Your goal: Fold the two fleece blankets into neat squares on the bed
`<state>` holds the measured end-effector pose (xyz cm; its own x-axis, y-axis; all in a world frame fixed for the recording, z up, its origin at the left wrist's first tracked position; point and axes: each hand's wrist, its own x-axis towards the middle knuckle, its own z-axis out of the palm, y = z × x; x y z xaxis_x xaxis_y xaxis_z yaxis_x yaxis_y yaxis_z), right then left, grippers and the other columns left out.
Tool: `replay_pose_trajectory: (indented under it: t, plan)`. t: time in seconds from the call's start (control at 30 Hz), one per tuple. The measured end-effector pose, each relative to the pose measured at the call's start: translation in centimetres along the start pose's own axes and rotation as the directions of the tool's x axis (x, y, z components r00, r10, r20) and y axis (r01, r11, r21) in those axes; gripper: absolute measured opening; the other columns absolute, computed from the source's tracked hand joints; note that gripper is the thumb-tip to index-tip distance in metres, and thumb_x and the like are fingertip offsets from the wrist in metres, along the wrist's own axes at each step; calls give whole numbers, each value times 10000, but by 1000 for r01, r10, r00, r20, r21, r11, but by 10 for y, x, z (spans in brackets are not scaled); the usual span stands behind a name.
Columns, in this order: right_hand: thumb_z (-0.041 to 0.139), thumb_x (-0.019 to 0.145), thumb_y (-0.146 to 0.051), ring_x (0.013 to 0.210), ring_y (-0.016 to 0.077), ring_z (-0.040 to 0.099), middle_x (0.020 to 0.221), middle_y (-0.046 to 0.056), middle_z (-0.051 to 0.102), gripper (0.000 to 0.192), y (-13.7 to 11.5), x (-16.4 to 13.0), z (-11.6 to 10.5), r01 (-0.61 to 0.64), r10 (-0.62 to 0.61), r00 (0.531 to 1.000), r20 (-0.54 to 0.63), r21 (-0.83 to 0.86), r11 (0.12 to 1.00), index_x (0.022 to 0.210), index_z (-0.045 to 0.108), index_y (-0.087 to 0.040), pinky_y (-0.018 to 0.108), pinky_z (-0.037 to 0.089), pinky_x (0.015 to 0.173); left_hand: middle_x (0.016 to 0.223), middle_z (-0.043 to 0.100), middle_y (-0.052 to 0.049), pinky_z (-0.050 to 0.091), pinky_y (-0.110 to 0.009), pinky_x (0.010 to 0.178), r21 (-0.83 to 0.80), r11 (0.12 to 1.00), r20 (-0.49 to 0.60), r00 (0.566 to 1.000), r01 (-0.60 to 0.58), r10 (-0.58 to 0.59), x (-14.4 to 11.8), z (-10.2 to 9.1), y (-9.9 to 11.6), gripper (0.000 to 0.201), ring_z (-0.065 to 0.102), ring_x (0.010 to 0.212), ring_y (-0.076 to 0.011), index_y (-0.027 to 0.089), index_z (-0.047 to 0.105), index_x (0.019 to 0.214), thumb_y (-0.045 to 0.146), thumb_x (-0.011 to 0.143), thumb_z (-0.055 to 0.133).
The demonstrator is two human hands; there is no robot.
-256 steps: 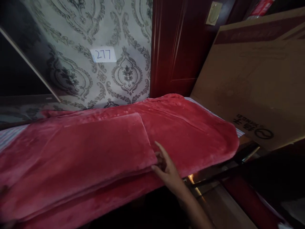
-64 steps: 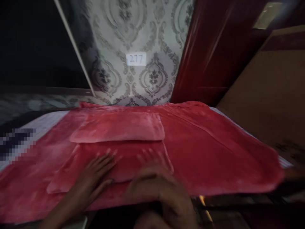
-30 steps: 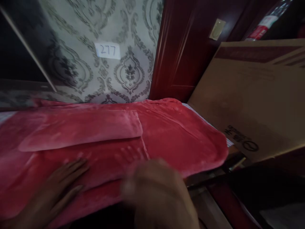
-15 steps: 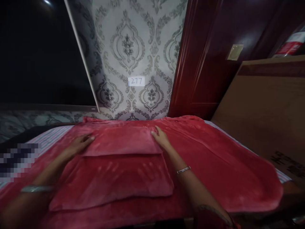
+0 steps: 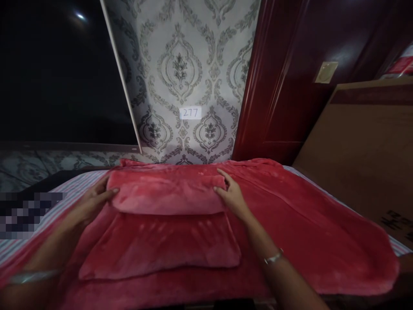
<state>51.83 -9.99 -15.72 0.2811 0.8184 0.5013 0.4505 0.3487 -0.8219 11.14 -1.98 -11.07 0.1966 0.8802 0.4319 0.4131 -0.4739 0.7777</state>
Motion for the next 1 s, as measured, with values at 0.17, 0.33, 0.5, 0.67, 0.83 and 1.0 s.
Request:
replay_pose_trajectory:
  t: [0.17, 0.33, 0.5, 0.67, 0.83, 1.0]
  plan:
    - [632, 850, -334, 1111, 259, 618, 1189, 82, 657, 399, -15, -87, -31, 202, -164, 971, 174, -230, 952, 1245, 657, -284, 417, 515, 964, 1319, 648, -74, 501, -410, 1036, 157, 984, 150, 983, 80, -104, -58, -33, -33, 622, 576, 1242, -319, 216, 599, 1279, 537, 759, 720]
    - [571, 896, -303, 1137, 268, 596, 1216, 107, 591, 407, 11, -138, -34, 239, -185, 967, 173, -381, 893, 1300, 623, -292, 452, 529, 953, 1257, 649, -71, 477, -390, 1065, 380, 907, 255, 963, -182, 86, -110, -30, -54, 408, 592, 1217, -278, 264, 641, 1190, 474, 841, 621]
    - [600, 888, -297, 1187, 285, 564, 1308, 120, 557, 521, 14, -144, -31, 251, -196, 967, 163, -483, 839, 1405, 531, -290, 483, 516, 973, 1350, 562, -98, 462, -438, 1064, 520, 788, 221, 943, -329, 247, -116, -23, -52, 497, 544, 1253, -302, 272, 552, 1325, 484, 876, 586]
    - [504, 885, -160, 1104, 257, 612, 1240, 90, 637, 447, 9, -146, -32, 318, -270, 948, 169, -503, 803, 1287, 635, -306, 452, 531, 930, 1241, 668, -77, 464, -440, 1014, 588, 668, 314, 890, -456, 331, -121, -28, -59, 370, 608, 1156, -283, 285, 613, 1264, 360, 935, 463]
    - [543, 898, -235, 1128, 261, 623, 1269, 91, 642, 395, 11, -153, -34, 282, -248, 959, 134, -483, 829, 1273, 651, -296, 439, 543, 930, 1242, 671, -60, 489, -410, 1012, 556, 762, 262, 940, -332, 219, -129, -30, -61, 342, 627, 1137, -261, 296, 627, 1211, 378, 914, 478]
    - [568, 929, -440, 1110, 262, 659, 1207, 82, 702, 380, 5, -160, -38, -9, -3, 999, -36, -340, 940, 1258, 666, -277, 418, 548, 950, 1334, 631, -15, 442, -472, 1091, 397, 917, 57, 995, 52, -81, -136, -33, -54, 445, 571, 1253, -302, 350, 584, 1260, 559, 875, 507]
